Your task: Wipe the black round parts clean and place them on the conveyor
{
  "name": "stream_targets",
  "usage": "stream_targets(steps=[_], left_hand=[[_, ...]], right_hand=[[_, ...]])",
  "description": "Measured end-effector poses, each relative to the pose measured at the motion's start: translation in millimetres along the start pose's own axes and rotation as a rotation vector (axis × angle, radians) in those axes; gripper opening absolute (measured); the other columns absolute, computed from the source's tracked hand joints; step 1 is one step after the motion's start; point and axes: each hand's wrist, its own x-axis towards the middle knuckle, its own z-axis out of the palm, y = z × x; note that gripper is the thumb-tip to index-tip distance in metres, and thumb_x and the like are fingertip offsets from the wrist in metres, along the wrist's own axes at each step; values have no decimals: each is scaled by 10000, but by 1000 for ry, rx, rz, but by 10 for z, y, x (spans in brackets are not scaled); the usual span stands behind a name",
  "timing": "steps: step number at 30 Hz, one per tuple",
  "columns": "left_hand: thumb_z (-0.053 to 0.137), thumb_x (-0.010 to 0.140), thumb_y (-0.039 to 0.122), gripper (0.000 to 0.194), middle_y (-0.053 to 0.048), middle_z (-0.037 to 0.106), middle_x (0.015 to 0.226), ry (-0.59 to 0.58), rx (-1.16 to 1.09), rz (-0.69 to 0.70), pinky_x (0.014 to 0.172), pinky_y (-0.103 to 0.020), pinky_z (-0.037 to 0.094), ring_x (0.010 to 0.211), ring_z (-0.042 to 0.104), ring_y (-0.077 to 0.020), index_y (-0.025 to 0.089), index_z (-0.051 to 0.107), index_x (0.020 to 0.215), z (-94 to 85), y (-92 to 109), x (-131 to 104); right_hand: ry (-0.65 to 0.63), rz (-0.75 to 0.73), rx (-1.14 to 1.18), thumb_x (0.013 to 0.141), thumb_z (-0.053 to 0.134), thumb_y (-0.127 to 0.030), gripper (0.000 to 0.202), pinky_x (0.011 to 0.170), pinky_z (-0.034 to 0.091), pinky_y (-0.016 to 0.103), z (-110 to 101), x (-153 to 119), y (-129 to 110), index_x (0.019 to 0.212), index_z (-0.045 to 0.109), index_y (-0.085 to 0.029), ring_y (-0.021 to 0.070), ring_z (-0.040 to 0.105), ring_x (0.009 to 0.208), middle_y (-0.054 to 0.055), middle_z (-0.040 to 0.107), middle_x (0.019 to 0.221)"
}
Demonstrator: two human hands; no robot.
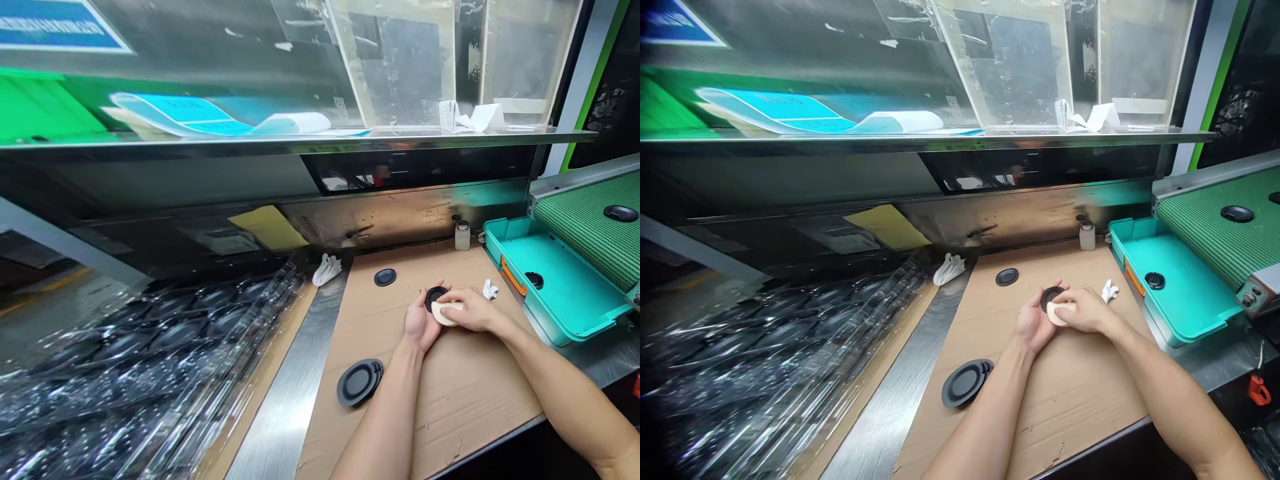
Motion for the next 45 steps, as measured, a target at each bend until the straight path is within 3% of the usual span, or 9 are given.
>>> stream_targets(steps=[14, 17, 20, 23, 27, 33, 37, 41, 45], left_hand=[[429, 1023, 342, 367, -155, 717, 1083, -5, 45, 43, 993, -452, 540, 1040, 689, -253, 114, 712, 1074, -16, -59, 29], [411, 1032, 340, 375, -141, 720, 1051, 9, 30, 56, 977, -442, 548, 999, 696, -239, 116, 709, 1080, -4, -62, 33], [414, 1028, 345, 379, -159, 718, 1097, 21, 19, 41, 981, -464, 544, 1044, 691, -264, 114, 708, 1085, -8, -48, 27], [421, 1026, 342, 372, -164, 714, 1139, 21, 6, 42, 985, -456, 543, 1064, 684, -265, 111, 710, 1065, -15, -43, 25], [397, 1039, 324, 374, -137, 725, 1073, 29, 1, 50, 958, -415, 555, 988, 692, -223, 120, 708, 1019, -5, -61, 42], [365, 1050, 371, 395, -121, 722, 1060, 171, 22, 238, 937, -381, 543, 945, 694, -203, 141, 683, 1012, -54, 48, 82], [345, 1051, 406, 388, -98, 718, 1075, 270, -14, 374, 878, -361, 546, 932, 699, -199, 181, 659, 1019, -105, 159, 72], [322, 1045, 423, 416, -113, 711, 1122, 258, -66, 311, 787, -360, 556, 918, 705, -221, 178, 656, 1004, -94, 174, 50], [305, 1043, 409, 439, -134, 698, 1165, 223, -106, 278, 783, -368, 557, 966, 704, -241, 175, 673, 992, -74, 169, 53]], right_hand=[[37, 216, -4, 805, 643, -265, 289, 834, 511, 268, 3, 25, 142, 1042, 802, -221, 200, 698, 923, 28, 771, 1030], [169, 141, -76, 865, 606, -308, 330, 937, 499, 308, 13, 18, 98, 1143, 768, -236, 220, 692, 1015, 35, 759, 1106], [90, 18, 20, 879, 596, -289, 315, 940, 504, 287, 39, 12, 46, 1141, 760, -227, 203, 694, 1021, 25, 755, 1119], [8, 59, -16, 850, 618, -249, 284, 921, 513, 285, -13, 1, 29, 1084, 778, -231, 207, 695, 1014, 19, 760, 1100], [176, 116, -150, 915, 579, -291, 330, 993, 486, 321, -60, -14, 15, 1203, 739, -277, 221, 685, 1078, 19, 749, 1148], [39, 21, -59, 926, 583, -322, 316, 1000, 488, 306, 31, -8, 12, 1189, 735, -236, 213, 670, 1123, 36, 727, 1208], [188, 115, -170, 979, 525, -487, 492, 1006, 481, 349, -136, 0, 42, 1397, 592, -236, 238, 639, 1170, 82, 686, 1271], [344, 363, -511, 1009, 439, -466, 430, 945, 486, 399, -415, -13, 88, 1263, 655, -194, 290, 645, 1134, 164, 660, 1248], [129, 587, -695, 906, 604, -507, 388, 823, 493, 418, -514, -41, 152, 1027, 704, -152, 351, 684, 987, 213, 702, 1043]])
